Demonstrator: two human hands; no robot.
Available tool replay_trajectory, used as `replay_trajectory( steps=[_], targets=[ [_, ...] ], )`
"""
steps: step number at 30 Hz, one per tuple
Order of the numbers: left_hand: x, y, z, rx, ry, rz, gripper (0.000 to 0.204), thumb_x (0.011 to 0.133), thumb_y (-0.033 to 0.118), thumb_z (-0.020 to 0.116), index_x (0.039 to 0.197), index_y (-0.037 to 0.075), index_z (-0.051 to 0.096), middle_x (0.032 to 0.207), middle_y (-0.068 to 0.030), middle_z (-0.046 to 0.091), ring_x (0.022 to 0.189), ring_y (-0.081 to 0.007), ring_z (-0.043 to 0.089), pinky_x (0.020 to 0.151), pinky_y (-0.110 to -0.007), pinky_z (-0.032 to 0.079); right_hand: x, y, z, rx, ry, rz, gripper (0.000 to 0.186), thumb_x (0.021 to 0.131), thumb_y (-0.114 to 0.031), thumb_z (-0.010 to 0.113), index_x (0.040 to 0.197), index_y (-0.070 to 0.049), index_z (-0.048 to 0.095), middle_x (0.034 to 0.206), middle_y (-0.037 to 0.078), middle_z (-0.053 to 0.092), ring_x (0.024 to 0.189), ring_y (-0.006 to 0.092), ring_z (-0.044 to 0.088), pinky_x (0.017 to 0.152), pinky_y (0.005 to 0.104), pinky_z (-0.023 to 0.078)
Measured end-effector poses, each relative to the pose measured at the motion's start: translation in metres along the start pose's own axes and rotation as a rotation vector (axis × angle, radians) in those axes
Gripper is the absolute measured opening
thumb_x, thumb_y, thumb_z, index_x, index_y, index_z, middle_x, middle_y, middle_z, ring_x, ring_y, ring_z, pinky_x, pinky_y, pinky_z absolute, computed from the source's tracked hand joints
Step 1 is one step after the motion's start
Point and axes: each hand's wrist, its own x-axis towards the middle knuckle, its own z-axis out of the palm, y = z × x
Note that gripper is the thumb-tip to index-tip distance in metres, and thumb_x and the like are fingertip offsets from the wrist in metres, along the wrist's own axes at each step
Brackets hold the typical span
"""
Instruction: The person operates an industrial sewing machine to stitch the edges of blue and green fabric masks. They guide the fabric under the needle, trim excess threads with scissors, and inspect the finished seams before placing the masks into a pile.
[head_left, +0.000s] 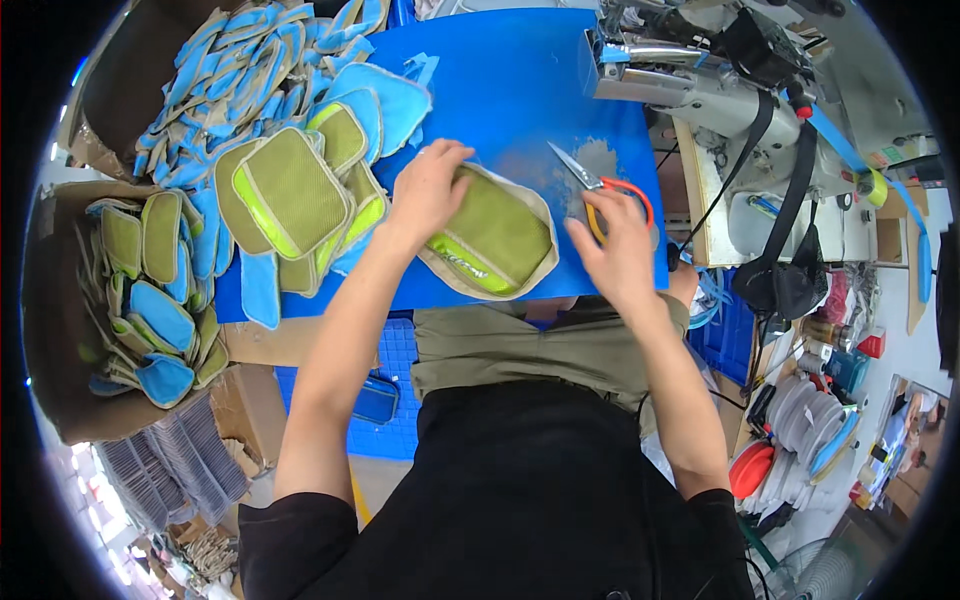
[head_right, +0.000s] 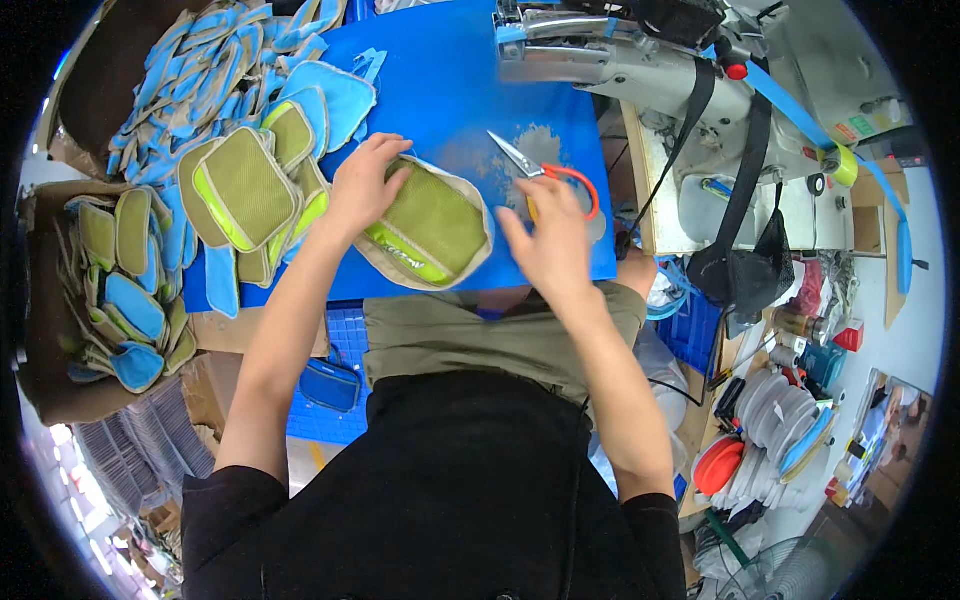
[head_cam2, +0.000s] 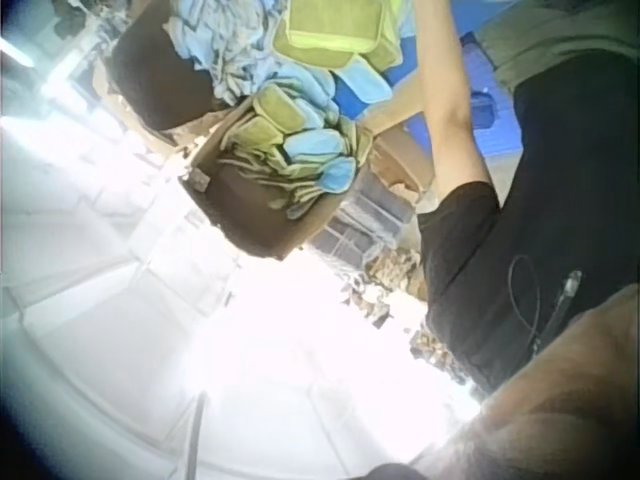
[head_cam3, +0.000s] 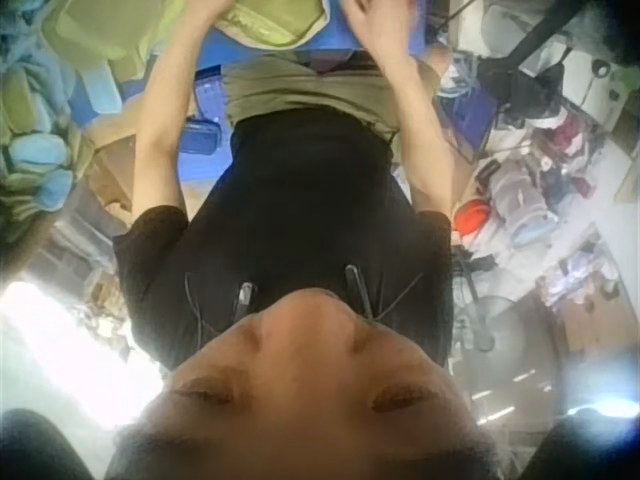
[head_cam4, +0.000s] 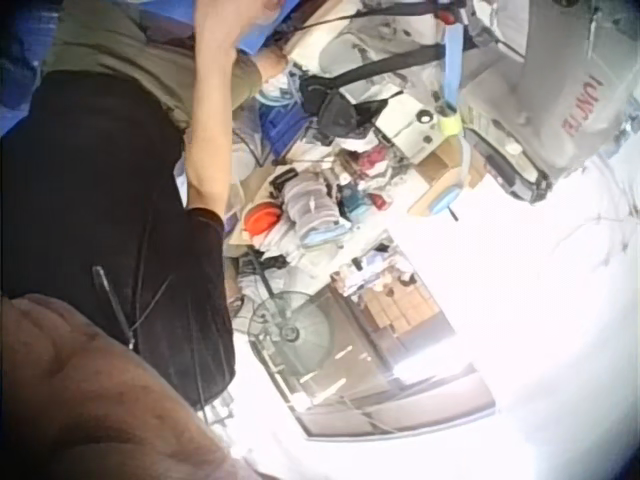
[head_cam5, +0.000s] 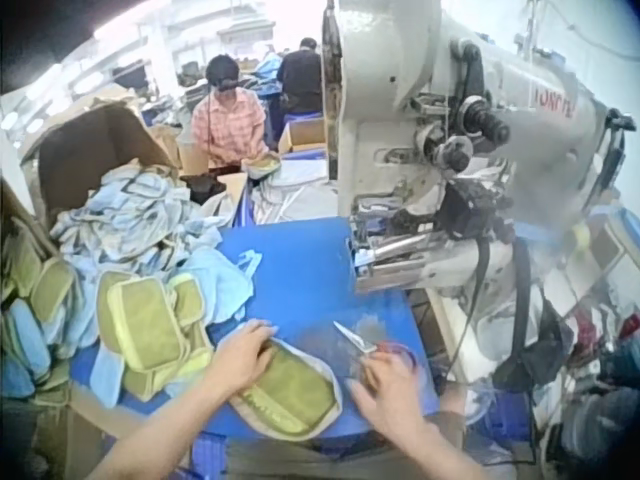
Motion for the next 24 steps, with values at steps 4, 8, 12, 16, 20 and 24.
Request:
replay_trajectory(
  steps=[4, 8, 12, 16, 20, 24],
  targets=[
    [-0.001, 0.007, 0.012, 0.009, 0.091, -0.037, 0.015, 0.092, 0.009, 0.07, 0.105, 0.004, 0.075, 0.111, -0.012, 0.068, 0.096, -0.0312, 0.067, 0.08, -0.041, 0.053, 0.015, -0.033, 0.047, 0.059, 0.017, 0.119, 0.033, 0.09, -0.028, 0.075, 0.115, -0.006, 0.072, 0.115, 0.02, 0.069, 0.103, 0.0385, 0.066, 0.089, 0.0462, 0.052],
    [-0.036, 0.058, -0.005, -0.179, 0.237, -0.128, 0.013, 0.095, 0.007, 0.066, 0.104, 0.003, 0.076, 0.096, -0.0131, 0.067, 0.088, -0.0279, 0.067, 0.074, -0.038, 0.052, 0.014, -0.041, 0.04, 0.188, -0.018, 0.236, 0.035, 0.094, -0.037, 0.07, 0.085, -0.003, 0.073, 0.082, 0.017, 0.07, 0.075, 0.0372, 0.067, 0.065, 0.0473, 0.049],
    [-0.079, 0.095, -0.015, -0.278, 0.248, -0.223, 0.018, 0.099, 0.003, 0.06, 0.108, 0.0, 0.075, 0.094, -0.0123, 0.068, 0.087, -0.0217, 0.066, 0.076, -0.032, 0.051, -0.013, -0.05, -0.004, 0.374, -0.324, 0.323, 0.053, 0.096, -0.044, 0.071, 0.068, 0.001, 0.066, 0.066, 0.016, 0.061, 0.051, 0.0265, 0.051, 0.051, 0.0421, 0.038],
    [-0.122, 0.117, -0.028, -0.717, 0.002, -0.341, 0.023, 0.104, 0.007, 0.055, 0.115, -0.005, 0.072, 0.107, -0.0142, 0.072, 0.095, -0.0227, 0.07, 0.086, -0.032, 0.053, -0.03, -0.06, -0.033, 0.612, -0.368, 0.323, 0.052, 0.097, -0.042, 0.072, 0.068, 0.002, 0.067, 0.065, 0.011, 0.058, 0.054, 0.0208, 0.051, 0.052, 0.0386, 0.039],
    [-0.158, 0.144, -0.056, -1.655, -0.195, -0.895, 0.039, 0.109, 0.028, 0.053, 0.122, -0.007, 0.068, 0.117, -0.0161, 0.072, 0.104, -0.0228, 0.07, 0.09, -0.034, 0.054, -0.04, -0.06, -0.046, 0.703, -0.38, 0.264, 0.048, 0.099, -0.034, 0.071, 0.069, 0.003, 0.066, 0.065, 0.006, 0.055, 0.06, 0.0133, 0.05, 0.054, 0.033, 0.038],
    [-0.166, 0.123, -0.059, -1.904, -0.336, -0.888, 0.055, 0.107, 0.041, 0.055, 0.126, -0.009, 0.065, 0.123, -0.0183, 0.071, 0.109, -0.0246, 0.07, 0.092, -0.037, 0.055, -0.034, -0.065, -0.066, 0.738, -0.395, 0.281, 0.047, 0.1, -0.03, 0.072, 0.067, 0.003, 0.065, 0.064, 0.004, 0.054, 0.061, 0.0116, 0.048, 0.054, 0.0319, 0.037]
  ],
)
